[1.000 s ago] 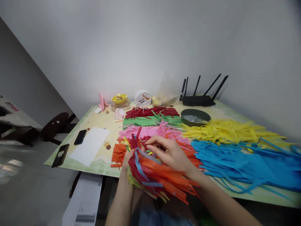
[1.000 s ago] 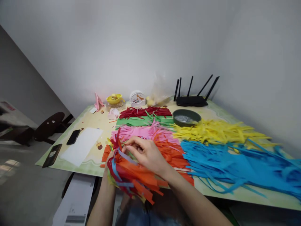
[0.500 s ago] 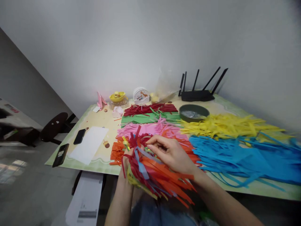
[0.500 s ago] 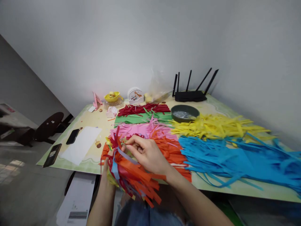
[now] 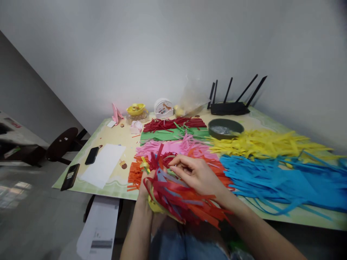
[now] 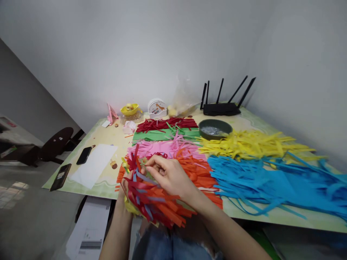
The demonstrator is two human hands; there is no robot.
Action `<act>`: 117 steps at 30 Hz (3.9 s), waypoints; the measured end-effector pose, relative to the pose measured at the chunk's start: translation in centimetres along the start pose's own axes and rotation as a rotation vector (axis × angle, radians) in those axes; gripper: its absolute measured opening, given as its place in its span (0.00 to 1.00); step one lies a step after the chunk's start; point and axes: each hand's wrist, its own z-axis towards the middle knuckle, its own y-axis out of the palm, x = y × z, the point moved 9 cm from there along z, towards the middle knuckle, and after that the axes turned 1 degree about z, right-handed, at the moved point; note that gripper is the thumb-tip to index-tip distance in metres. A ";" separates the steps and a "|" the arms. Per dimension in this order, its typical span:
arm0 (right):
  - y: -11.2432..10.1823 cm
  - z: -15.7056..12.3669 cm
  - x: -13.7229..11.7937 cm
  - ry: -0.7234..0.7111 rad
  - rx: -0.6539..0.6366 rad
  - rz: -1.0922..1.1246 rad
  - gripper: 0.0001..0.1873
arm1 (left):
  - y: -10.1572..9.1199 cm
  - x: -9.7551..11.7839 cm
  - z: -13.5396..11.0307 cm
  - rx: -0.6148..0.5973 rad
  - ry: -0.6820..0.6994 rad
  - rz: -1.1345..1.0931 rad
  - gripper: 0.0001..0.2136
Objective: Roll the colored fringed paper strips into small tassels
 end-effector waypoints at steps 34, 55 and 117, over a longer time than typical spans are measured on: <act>-1.6 -1.1 4.9 0.063 0.468 0.190 0.10 | 1.9 2.6 -0.3 -0.113 0.371 0.467 0.10; -12.7 0.5 9.2 0.030 0.815 0.886 0.16 | -5.1 3.7 3.4 0.165 0.405 0.490 0.11; 2.7 0.0 3.8 0.248 -0.008 0.412 0.20 | -0.7 6.9 -5.3 0.021 1.115 0.878 0.12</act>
